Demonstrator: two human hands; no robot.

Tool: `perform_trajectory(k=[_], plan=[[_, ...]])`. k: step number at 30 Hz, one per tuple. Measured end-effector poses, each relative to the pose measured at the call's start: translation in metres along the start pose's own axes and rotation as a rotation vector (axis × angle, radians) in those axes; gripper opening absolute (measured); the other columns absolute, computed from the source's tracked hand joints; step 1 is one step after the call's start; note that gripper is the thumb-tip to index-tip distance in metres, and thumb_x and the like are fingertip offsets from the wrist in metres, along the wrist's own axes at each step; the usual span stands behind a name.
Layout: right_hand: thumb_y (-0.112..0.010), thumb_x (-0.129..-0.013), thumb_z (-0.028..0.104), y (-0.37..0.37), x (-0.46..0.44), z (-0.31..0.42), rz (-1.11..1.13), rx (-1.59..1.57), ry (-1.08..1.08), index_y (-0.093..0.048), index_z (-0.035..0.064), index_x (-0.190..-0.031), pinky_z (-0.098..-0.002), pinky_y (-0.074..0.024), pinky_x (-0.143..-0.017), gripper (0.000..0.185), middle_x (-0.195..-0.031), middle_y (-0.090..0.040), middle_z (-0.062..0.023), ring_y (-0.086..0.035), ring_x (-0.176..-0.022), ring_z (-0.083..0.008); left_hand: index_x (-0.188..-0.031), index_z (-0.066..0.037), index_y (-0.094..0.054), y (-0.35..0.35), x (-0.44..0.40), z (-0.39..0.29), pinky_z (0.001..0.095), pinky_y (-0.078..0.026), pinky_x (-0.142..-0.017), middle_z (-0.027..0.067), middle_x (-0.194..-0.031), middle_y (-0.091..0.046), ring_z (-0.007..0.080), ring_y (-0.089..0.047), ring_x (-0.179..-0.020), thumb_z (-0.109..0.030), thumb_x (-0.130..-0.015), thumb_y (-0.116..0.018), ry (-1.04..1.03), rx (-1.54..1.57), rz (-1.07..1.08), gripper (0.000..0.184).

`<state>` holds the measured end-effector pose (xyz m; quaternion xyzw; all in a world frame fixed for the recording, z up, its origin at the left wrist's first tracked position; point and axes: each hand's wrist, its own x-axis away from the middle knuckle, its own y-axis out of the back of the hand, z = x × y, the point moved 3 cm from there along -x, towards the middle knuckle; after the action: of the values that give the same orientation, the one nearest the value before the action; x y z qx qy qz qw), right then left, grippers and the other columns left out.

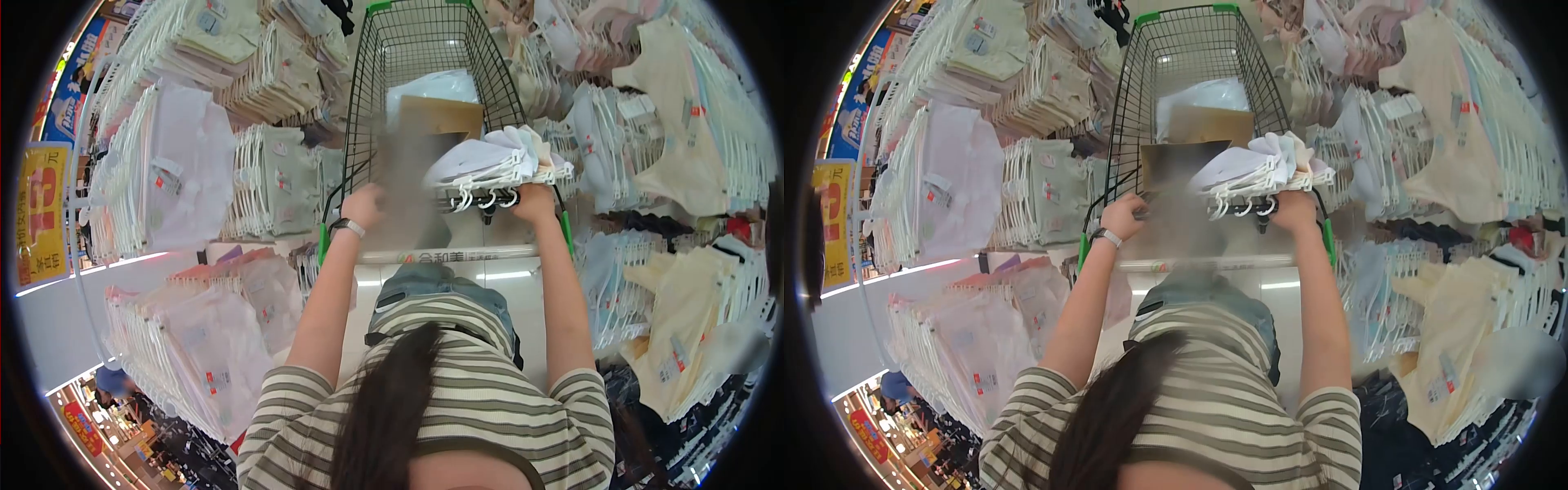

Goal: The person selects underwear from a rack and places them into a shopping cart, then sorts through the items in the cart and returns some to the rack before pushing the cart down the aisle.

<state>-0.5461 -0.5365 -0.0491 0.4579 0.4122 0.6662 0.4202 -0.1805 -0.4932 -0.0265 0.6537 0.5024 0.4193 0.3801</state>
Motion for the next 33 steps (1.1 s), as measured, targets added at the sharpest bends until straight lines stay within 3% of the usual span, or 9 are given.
perform_trajectory(k=[2, 14, 23, 26, 30, 33], plan=[[-0.066, -0.059, 0.032, 0.006, -0.016, 0.001, -0.026, -0.033, -0.002, -0.067, 0.0111, -0.076, -0.0412, -0.0484, -0.07, 0.027, -0.074, -0.064, -0.0128, -0.062, -0.073, -0.0325, -0.08, -0.016, -0.064, 0.007, -0.016, 0.001, 0.0342, -0.048, -0.068, 0.0016, -0.087, -0.06, 0.0238, -0.059, -0.08, -0.011, -0.063, -0.063, 0.008, 0.009, 0.004, 0.018], [-0.064, -0.06, 0.027, 0.019, -0.116, -0.005, -0.066, -0.025, 0.001, -0.067, 0.0128, -0.08, -0.0403, -0.0493, -0.069, 0.024, -0.077, -0.064, -0.0123, -0.062, -0.075, -0.0312, -0.08, -0.018, -0.066, 0.014, -0.117, 0.045, 0.0352, -0.047, -0.071, 0.0017, -0.091, -0.059, 0.0244, -0.058, -0.084, -0.016, -0.062, -0.063, -0.035, -0.097, 0.007, 0.018], [-0.063, -0.061, 0.031, 0.035, -0.181, 0.0, -0.019, 0.026, -0.03, -0.067, 0.0133, -0.079, -0.0399, -0.0499, -0.069, 0.025, -0.078, -0.065, -0.0126, -0.063, -0.076, -0.0302, -0.083, -0.017, -0.066, 0.022, -0.19, 0.081, 0.0354, -0.047, -0.074, 0.0021, -0.095, -0.06, 0.025, -0.058, -0.088, -0.018, -0.062, -0.063, 0.025, -0.118, 0.069, 0.021], [-0.067, -0.06, 0.036, 0.038, -0.206, -0.001, -0.005, 0.009, -0.023, -0.066, 0.011, -0.085, -0.0391, -0.0494, -0.073, 0.035, -0.082, -0.065, -0.0127, -0.063, -0.079, -0.0294, -0.086, -0.016, -0.066, 0.025, -0.216, 0.093, 0.0358, -0.047, -0.076, 0.003, -0.095, -0.06, 0.0255, -0.058, -0.089, -0.02, -0.062, -0.064, 0.061, -0.142, 0.095, 0.025], [-0.066, -0.06, 0.036, 0.053, -0.245, 0.0, 0.038, 0.048, -0.037, -0.067, 0.0084, -0.081, -0.0382, -0.0496, -0.074, 0.034, -0.08, -0.065, -0.0129, -0.064, -0.078, -0.0295, -0.09, -0.015, -0.063, 0.097, -0.245, 0.032, 0.0389, -0.047, -0.073, 0.0078, -0.095, -0.061, 0.0297, -0.059, -0.086, -0.025, -0.062, -0.065, 0.149, -0.093, 0.13, 0.03], [-0.063, -0.062, 0.033, 0.055, -0.279, -0.009, -0.002, 0.041, -0.028, -0.066, 0.0118, -0.077, -0.0398, -0.0497, -0.07, 0.026, -0.079, -0.065, -0.0119, -0.062, -0.077, -0.0298, -0.087, -0.011, -0.061, 0.125, -0.272, 0.017, 0.0422, -0.048, -0.071, 0.0147, -0.082, -0.062, 0.0326, -0.06, -0.081, -0.025, -0.063, -0.063, 0.155, -0.067, 0.183, 0.028]])
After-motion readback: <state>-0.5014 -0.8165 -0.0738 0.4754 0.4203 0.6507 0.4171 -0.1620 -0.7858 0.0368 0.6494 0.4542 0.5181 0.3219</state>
